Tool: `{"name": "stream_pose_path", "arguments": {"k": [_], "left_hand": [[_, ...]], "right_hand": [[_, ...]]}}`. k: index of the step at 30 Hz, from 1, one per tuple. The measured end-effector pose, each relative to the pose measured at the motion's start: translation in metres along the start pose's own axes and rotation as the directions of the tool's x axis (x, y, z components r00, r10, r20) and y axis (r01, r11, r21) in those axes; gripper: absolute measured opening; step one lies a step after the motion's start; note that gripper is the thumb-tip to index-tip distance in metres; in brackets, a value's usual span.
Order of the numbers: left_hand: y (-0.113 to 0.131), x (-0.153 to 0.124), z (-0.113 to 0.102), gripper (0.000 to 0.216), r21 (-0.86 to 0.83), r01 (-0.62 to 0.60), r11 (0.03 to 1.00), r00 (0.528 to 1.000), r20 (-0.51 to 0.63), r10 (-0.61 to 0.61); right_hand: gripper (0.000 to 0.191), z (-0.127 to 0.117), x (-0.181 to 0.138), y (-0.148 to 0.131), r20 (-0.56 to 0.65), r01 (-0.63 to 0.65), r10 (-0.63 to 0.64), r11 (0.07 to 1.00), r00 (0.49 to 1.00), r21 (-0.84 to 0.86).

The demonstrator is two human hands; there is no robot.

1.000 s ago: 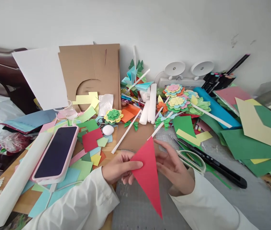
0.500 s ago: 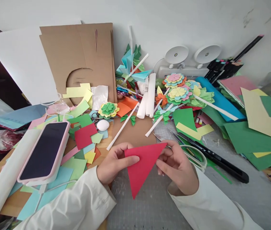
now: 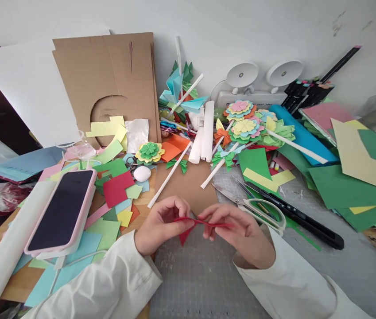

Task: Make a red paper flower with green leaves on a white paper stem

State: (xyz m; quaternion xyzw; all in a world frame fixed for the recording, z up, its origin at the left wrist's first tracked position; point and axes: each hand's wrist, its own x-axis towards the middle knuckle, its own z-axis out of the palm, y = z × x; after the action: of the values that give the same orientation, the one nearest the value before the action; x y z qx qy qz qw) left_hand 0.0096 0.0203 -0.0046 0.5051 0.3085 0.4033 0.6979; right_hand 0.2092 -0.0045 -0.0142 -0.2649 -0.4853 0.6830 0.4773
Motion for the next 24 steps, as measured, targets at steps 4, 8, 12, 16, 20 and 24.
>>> {"name": "stream_pose_path", "arguments": {"k": [4, 8, 12, 16, 20, 24], "left_hand": [[0.004, -0.002, 0.000, 0.047, 0.073, 0.008, 0.997, 0.968, 0.251, -0.026], [0.002, -0.005, -0.002, 0.059, 0.147, 0.032, 0.989, 0.957, 0.282, -0.073], [0.000, -0.004, -0.004, 0.042, 0.193, -0.081, 0.978, 0.980, 0.193, 0.043], [0.002, -0.003, -0.004, 0.038, 0.337, -0.168, 0.926, 0.986, 0.058, 0.158], [0.006, -0.002, -0.003, 0.043, 0.428, -0.205, 0.880, 0.977, 0.029, 0.213], [0.011, -0.002, -0.002, 0.053, 0.394, -0.233, 0.889, 0.972, 0.124, 0.200]], "right_hand": [[0.010, -0.006, 0.000, -0.002, 0.007, 0.045, -0.045, 0.999, 0.999, 0.009], [0.025, -0.009, -0.002, -0.004, 0.045, 0.022, -0.023, 1.000, 0.999, 0.020], [0.018, -0.010, -0.004, -0.004, -0.005, 0.005, -0.006, 0.995, 1.000, -0.104], [0.045, -0.007, -0.001, 0.000, -0.081, -0.011, 0.002, 0.994, 0.997, -0.109], [0.052, -0.002, 0.000, 0.002, -0.055, -0.079, 0.078, 0.997, 0.995, -0.025], [0.022, -0.001, -0.001, -0.001, -0.065, 0.006, -0.015, 0.991, 0.998, -0.131]]}}
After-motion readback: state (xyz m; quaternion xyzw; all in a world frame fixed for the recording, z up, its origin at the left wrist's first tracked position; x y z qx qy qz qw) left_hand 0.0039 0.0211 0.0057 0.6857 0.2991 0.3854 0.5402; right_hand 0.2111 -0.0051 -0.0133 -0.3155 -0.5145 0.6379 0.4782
